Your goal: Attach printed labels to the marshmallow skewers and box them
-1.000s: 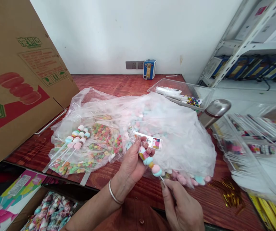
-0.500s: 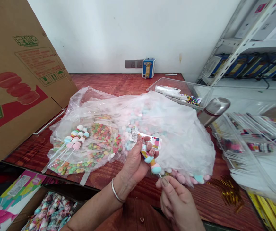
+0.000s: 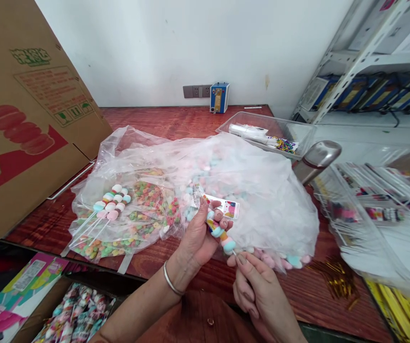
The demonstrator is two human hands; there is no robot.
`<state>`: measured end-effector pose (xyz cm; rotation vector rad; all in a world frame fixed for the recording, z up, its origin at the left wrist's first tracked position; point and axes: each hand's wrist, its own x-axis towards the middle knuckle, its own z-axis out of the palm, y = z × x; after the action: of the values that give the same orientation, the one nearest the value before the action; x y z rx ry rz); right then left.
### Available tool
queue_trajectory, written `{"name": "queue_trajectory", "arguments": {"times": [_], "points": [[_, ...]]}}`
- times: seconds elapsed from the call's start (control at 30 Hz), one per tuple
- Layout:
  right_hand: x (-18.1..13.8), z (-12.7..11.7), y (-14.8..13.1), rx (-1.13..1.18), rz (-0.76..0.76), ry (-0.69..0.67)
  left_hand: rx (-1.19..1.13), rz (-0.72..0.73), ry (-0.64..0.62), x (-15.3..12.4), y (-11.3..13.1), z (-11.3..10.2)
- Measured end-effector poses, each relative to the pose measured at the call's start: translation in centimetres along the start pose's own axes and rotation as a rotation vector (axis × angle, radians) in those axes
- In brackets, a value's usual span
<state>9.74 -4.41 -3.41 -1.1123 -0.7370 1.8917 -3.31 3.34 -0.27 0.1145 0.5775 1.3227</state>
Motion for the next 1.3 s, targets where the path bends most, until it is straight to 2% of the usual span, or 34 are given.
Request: {"name": "queue_trajectory", "arguments": {"times": [0.03,0.1,0.17,0.27,0.33,0.37,0.43,0.57,0.63,0.67,0.73,0.87,0.93,1.0,1.1,1.13,1.17,1.2,1.3], "points": [[0.0,-0.1,0.0,0.038,0.035,-0.028,0.001,-0.013,0.005,0.0,0.1,0.0],[0.0,-0.2,0.1,-0.073,-0.013,0.002,-0.012,-0.024,0.018,0.0,0.0,0.0],[0.0,-0.6,0.3,-0.387,-0.238,0.137,-0.021,-0.011,0.035,0.1,-0.3,0.1],[0.2,-1.1,0.5,-0.944,-0.703,0.375,0.028,0.041,0.059,0.1,-0.8,0.1],[0.3,-1.3,0.4,-1.137,-0.856,0.422,0.082,0.069,0.046,0.1,-1.0,0.1],[0.3,-1.3,0.3,-1.151,-0.85,0.394,0.1,0.081,0.028,0.0,-1.0,0.1],[0.2,-1.2,0.0,-1.001,-0.69,0.257,0.125,0.091,-0.012,-0.1,-1.0,0.0],[-0.2,-0.9,-0.5,-0.375,-0.148,-0.033,0.167,0.072,-0.082,-0.6,-0.8,-0.1],[-0.2,-0.9,-0.4,-0.148,-0.02,-0.095,0.183,0.056,-0.106,-0.8,-0.9,-0.1],[-0.1,-0.8,-0.3,-0.093,-0.002,-0.105,0.192,0.048,-0.115,-0.9,-1.0,0.0],[0.1,-0.8,-0.3,-0.134,-0.058,-0.059,0.209,0.043,-0.12,-1.0,-1.3,0.1],[0.3,-0.7,-0.8,-0.523,-0.405,0.261,0.133,0.043,-0.083,-0.9,-1.5,0.4],[0.2,-0.6,-1.2,-0.545,-0.458,0.337,0.081,0.033,-0.073,-1.0,-1.4,0.5],[0.0,-0.5,-1.3,-0.373,-0.327,0.243,0.084,0.023,-0.066,-1.1,-1.2,0.7],[-0.2,-0.4,-1.0,-0.076,-0.02,-0.008,0.121,0.011,-0.045,-1.2,-1.0,0.8],[-0.2,-0.4,-0.9,-0.054,0.004,-0.033,0.126,0.004,-0.039,-1.2,-1.1,0.8],[-0.2,-0.5,-0.7,-0.103,-0.041,-0.023,0.132,0.006,-0.035,-1.2,-1.2,0.8],[-0.1,-0.6,-0.5,-0.217,-0.15,0.027,0.145,0.017,-0.029,-1.2,-1.3,0.8],[0.2,-1.1,-0.1,-0.748,-0.659,0.314,0.203,0.06,0.02,-0.9,-1.7,0.7]]}}
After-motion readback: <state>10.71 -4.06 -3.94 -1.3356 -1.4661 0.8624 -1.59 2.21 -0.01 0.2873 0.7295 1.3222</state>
